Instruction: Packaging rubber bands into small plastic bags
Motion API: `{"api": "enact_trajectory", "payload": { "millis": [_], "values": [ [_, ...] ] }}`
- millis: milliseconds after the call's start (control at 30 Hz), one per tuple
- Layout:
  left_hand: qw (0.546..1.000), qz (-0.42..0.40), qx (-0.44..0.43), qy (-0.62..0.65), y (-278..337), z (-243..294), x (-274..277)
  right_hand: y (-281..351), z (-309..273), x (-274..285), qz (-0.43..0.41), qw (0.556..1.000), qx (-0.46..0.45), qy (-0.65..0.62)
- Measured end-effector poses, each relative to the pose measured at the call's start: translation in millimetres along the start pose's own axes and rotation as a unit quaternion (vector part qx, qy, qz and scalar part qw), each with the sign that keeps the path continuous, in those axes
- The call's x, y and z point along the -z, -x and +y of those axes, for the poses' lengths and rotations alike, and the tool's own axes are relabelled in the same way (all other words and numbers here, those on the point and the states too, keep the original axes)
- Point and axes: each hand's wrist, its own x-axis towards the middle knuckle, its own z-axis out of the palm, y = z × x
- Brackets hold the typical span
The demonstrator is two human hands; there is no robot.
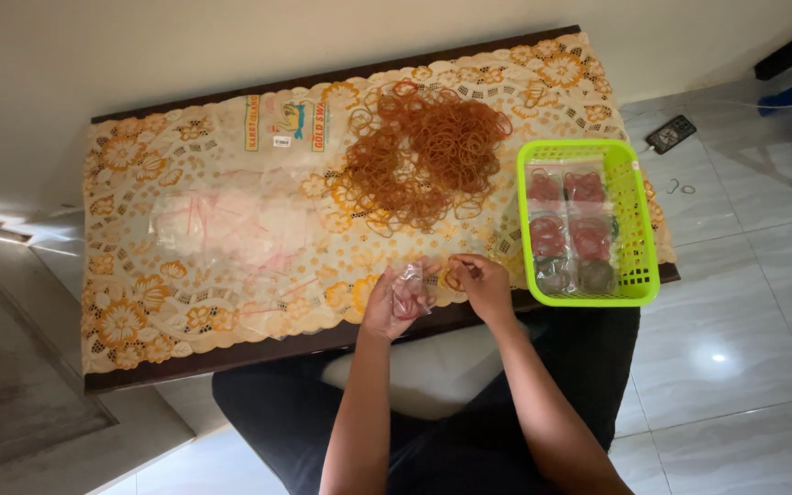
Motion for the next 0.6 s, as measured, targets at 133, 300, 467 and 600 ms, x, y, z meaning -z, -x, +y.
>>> {"api": "enact_trajectory", "payload": {
  "millis": [133,300,467,600],
  "values": [
    [0.999,-0.033,-0.003,-0.003,-7,-3,19,-5,-9,0,-0.014,0.997,0.062,0.052],
    [0.998,-0.053,-0.001,0.037,-9,-5,28,-44,-19,-5,-0.035,0.982,0.054,0.176],
    [0.998,-0.054,0.018,0.036,-12,-1,28,-80,-72,-10,-0.066,0.961,0.045,0.265],
    [0.997,-0.06,0.027,0.045,-16,0,29,-110,-68,-15,-0.092,0.941,0.049,0.323]
  ]
}}
